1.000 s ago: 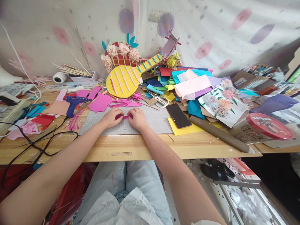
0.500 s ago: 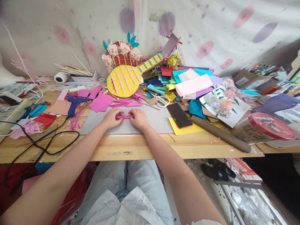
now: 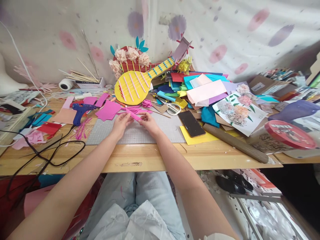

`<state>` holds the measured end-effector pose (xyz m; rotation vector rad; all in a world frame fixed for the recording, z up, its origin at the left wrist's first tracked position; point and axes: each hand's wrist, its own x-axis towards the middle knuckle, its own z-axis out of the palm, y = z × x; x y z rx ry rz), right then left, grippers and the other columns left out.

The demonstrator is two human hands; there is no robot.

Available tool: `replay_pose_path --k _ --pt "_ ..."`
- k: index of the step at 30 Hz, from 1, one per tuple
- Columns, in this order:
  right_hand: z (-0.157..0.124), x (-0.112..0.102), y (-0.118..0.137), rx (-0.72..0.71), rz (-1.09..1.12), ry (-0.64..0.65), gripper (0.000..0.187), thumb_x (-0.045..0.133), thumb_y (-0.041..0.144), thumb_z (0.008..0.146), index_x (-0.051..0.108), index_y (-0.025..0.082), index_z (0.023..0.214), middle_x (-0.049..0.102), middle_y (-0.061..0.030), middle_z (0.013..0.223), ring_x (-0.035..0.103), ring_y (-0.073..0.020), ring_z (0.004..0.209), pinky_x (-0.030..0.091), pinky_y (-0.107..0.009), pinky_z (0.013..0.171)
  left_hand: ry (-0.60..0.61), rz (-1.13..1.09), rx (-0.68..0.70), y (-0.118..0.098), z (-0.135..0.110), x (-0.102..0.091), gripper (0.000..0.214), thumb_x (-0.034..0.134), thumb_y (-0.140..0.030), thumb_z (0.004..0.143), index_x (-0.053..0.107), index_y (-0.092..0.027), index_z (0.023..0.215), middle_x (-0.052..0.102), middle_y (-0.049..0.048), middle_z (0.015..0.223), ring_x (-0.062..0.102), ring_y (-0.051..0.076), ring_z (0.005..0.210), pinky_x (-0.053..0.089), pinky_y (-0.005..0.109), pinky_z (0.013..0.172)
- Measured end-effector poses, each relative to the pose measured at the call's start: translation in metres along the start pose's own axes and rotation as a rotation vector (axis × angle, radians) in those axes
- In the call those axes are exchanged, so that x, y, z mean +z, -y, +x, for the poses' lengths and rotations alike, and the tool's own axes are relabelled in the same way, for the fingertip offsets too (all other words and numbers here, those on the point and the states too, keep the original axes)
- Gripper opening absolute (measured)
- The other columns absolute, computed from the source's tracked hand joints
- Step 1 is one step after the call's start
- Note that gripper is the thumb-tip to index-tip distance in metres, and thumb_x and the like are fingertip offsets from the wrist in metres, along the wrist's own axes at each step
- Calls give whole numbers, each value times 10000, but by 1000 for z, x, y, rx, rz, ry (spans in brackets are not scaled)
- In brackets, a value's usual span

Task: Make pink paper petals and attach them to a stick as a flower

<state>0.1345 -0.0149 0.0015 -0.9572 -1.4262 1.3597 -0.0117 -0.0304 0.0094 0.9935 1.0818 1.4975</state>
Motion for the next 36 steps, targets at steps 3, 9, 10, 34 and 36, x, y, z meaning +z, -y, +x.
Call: replay_pose_path --k 3,9,10,34,36 --pt "-2 -1 0 76 77 29 458 687 328 573 500 210 975 506 45 733 465 -79 600 389 -233 577 48 -62 -124 2 -8 11 307 697 -376 618 594 -139 785 654 34 761 637 165 762 515 338 748" --pt "-3 1 1 64 57 50 431 695 324 587 503 206 954 517 47 731 465 -75 606 374 -213 545 -18 -120 -223 0 -8 5 204 687 -283 666 599 -116 743 673 45 680 663 167 732 529 361 772" --pt "-3 1 1 62 48 51 408 682 341 611 504 205 951 516 49 717 464 -75 602 373 -212 541 -14 -130 -235 -1 -8 4 202 686 -280 671 597 -113 743 675 50 682 666 169 734 528 366 777" --pt "-1 2 -4 15 -37 -1 383 674 357 608 501 204 914 518 68 632 486 -81 565 403 -236 551 -13 -117 -211 -3 -13 3 263 752 -272 567 625 -119 739 677 41 687 662 169 694 537 376 766" --pt "-2 2 -3 -7 -33 7 384 672 375 617 502 204 915 525 68 632 489 -78 567 392 -230 549 -38 -94 -197 -2 -13 5 259 762 -250 539 633 -117 720 669 28 656 655 163 671 542 373 751"
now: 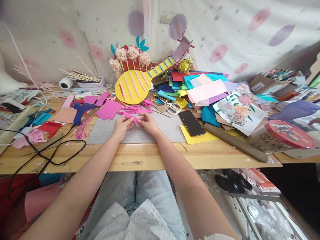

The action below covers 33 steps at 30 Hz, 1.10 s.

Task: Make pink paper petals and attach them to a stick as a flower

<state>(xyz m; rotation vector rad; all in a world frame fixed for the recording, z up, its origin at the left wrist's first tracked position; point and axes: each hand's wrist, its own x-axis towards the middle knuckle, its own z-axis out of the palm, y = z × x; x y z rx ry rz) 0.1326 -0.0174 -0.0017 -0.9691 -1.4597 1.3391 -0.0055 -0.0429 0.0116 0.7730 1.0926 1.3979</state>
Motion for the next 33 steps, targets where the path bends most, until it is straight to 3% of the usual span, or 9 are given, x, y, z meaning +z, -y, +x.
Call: replay_pose_path --k 6,14,21,28,33 --pt "-2 1 0 33 2 62 423 706 398 581 469 213 878 562 68 608 534 -94 584 382 -227 557 -27 7 16 1 1 -1 251 752 -254 554 639 -107 722 675 48 663 663 183 709 536 383 753" --pt "0 3 0 44 61 79 434 722 398 557 470 218 861 563 79 566 523 -91 549 390 -228 559 66 21 32 3 1 -3 290 779 -261 508 655 -122 730 691 44 748 648 163 727 512 342 773" --pt "0 6 1 12 -4 86 328 696 456 594 547 188 710 593 37 631 518 -84 578 417 -237 587 21 61 103 9 4 -4 308 791 -306 462 667 -131 683 687 24 691 632 160 726 488 314 787" --pt "1 4 3 118 -122 -35 383 734 493 554 518 177 549 568 14 500 484 -88 465 383 -232 477 -18 -37 88 5 3 -5 208 769 -251 509 656 -132 635 658 12 648 625 148 737 478 310 797" --pt "-2 -3 8 129 -53 84 387 709 522 579 588 159 645 636 -6 604 556 -89 536 454 -220 539 -38 -142 82 3 5 -7 203 779 -204 475 643 -124 601 638 -7 616 600 111 665 479 287 765"
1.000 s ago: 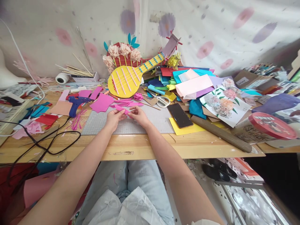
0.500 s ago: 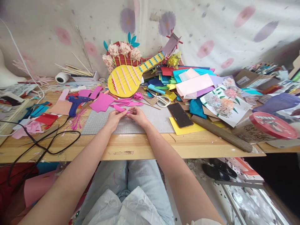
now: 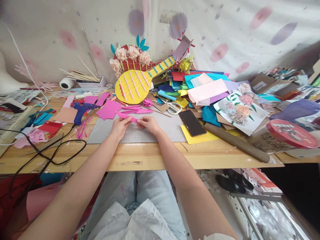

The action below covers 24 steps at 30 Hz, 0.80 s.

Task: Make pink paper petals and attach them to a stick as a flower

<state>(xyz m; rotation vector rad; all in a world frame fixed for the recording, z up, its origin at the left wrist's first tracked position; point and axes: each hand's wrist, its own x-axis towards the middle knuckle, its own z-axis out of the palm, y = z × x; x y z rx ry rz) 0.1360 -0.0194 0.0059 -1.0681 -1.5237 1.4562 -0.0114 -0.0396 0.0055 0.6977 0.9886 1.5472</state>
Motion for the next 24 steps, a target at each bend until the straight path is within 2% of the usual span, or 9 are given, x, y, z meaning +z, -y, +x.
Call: replay_pose_path --k 6,9,14,17,20,24 --pt "-2 -3 2 28 -69 -52 416 724 528 566 529 160 567 599 4 517 488 -60 432 377 -178 410 -5 -51 -22 0 1 -1 180 775 -169 475 640 -120 585 638 -4 614 594 103 650 474 281 755" --pt "-3 -5 4 50 -67 -26 423 718 536 575 533 156 559 601 -7 517 501 -65 436 404 -183 424 -3 -52 -29 -1 1 -1 175 771 -163 478 642 -119 587 638 -1 621 596 110 661 469 292 766" --pt "-4 -6 6 50 3 -16 487 572 633 678 596 149 729 655 -58 699 594 -120 595 476 -220 475 -8 -64 -13 -1 1 -1 186 779 -173 463 643 -130 582 643 -5 623 594 113 668 460 296 772" --pt "-3 -2 4 -26 -63 -5 478 589 612 672 616 158 819 656 -51 766 592 -127 659 453 -203 458 6 2 -1 3 2 -2 180 781 -194 469 655 -135 583 642 -4 606 596 121 676 451 298 790" --pt "-1 3 -1 -79 -122 33 394 642 541 657 618 161 758 647 -22 702 553 -92 598 425 -183 471 54 99 2 7 3 -4 196 785 -222 477 678 -134 616 657 8 626 601 130 688 445 301 808" --pt "1 5 -5 -58 -92 34 366 652 517 647 587 158 669 636 -11 618 520 -74 520 429 -197 494 78 112 -6 8 4 -4 230 778 -254 503 691 -131 678 681 23 690 611 137 738 442 318 855"
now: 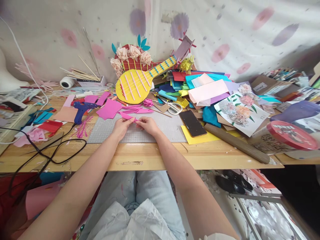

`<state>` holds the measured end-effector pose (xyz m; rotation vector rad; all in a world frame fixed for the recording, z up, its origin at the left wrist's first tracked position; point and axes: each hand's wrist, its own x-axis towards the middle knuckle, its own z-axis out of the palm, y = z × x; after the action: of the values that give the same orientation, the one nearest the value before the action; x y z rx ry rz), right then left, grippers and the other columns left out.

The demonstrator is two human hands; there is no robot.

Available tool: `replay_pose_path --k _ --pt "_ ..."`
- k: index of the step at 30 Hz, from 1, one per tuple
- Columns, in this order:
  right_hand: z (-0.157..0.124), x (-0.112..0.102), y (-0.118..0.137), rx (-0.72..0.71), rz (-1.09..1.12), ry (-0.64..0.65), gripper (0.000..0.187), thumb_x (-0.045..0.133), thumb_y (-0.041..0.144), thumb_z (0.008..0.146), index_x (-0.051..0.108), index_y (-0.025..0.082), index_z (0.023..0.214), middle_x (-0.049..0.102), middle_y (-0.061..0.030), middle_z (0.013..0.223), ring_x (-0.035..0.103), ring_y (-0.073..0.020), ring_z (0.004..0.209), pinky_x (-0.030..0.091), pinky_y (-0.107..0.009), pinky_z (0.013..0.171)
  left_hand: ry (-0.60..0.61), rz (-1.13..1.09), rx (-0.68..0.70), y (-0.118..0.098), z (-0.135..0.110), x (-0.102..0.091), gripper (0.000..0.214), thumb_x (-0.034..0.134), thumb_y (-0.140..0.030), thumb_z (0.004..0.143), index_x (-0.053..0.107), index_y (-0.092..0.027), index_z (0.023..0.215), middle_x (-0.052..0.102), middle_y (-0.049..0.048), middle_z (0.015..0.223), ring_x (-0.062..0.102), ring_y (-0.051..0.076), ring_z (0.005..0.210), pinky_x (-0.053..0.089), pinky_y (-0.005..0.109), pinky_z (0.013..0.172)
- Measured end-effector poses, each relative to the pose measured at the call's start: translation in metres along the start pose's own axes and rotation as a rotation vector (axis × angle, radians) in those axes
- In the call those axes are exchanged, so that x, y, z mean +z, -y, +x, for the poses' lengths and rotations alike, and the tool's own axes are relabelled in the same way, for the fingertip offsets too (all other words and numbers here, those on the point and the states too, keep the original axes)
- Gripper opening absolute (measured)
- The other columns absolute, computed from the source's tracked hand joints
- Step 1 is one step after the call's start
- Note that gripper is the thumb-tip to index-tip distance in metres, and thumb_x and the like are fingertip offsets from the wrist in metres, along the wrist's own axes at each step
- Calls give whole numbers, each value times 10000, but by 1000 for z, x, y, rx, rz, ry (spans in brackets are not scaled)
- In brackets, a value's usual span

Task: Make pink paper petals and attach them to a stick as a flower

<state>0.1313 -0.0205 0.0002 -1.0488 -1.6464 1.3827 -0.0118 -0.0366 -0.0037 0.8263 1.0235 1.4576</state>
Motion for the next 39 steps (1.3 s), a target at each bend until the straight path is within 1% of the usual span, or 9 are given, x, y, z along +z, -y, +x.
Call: replay_pose_path --k 6,20,26,28,30,32,34,36,39 --pt "-3 -2 5 60 43 8 347 675 490 632 595 158 693 639 -9 603 534 -76 515 439 -206 512 -22 -116 -27 -6 -2 1 172 750 -230 560 671 -116 661 682 44 723 628 167 842 449 344 891" --pt "-7 -13 7 99 25 96 327 694 461 622 602 152 675 643 -1 606 510 -61 511 421 -193 521 -209 -204 -8 -17 -4 -2 134 740 -138 548 619 -127 603 641 9 649 616 111 707 500 290 790" --pt "-9 -14 10 99 24 114 332 694 474 616 608 158 671 648 -1 609 516 -63 509 426 -198 524 -155 -160 -35 -20 -4 -4 148 720 -213 587 600 -127 593 637 28 672 619 141 773 496 313 793" --pt "-9 -16 10 99 4 109 329 688 475 621 607 160 671 652 -5 615 519 -68 513 422 -198 520 -122 -91 -10 -18 -3 -8 187 711 -287 606 616 -128 640 648 49 729 615 160 819 494 330 794" --pt "-10 -20 8 99 -37 96 319 676 470 635 607 161 676 655 -10 621 517 -70 511 414 -199 514 -135 35 84 -16 -2 -13 220 687 -332 631 638 -141 728 652 65 828 601 175 869 490 343 799" --pt "-10 -23 5 80 -110 68 298 650 456 667 616 161 700 657 -14 627 517 -76 512 403 -203 511 -177 270 278 -15 -3 -17 247 668 -329 654 649 -174 845 633 73 961 567 193 972 467 355 850" --pt "-11 -26 4 25 -204 32 268 613 430 709 636 167 756 658 -12 634 539 -92 544 403 -211 536 -161 591 510 -15 -6 -19 267 660 -301 671 651 -209 921 599 75 1055 513 206 1070 409 370 940" --pt "-13 -26 5 -51 -300 18 244 580 395 744 656 176 820 660 -6 643 563 -109 599 410 -223 590 -56 865 667 -16 -10 -17 239 651 -279 685 660 -224 917 588 76 1074 487 217 1102 337 387 1010" --pt "-16 -23 8 -125 -411 33 244 548 374 779 673 190 880 658 2 641 564 -121 624 408 -242 640 111 1072 738 -16 -14 -12 121 600 -254 730 672 -233 824 619 58 978 528 212 1025 227 423 1074"
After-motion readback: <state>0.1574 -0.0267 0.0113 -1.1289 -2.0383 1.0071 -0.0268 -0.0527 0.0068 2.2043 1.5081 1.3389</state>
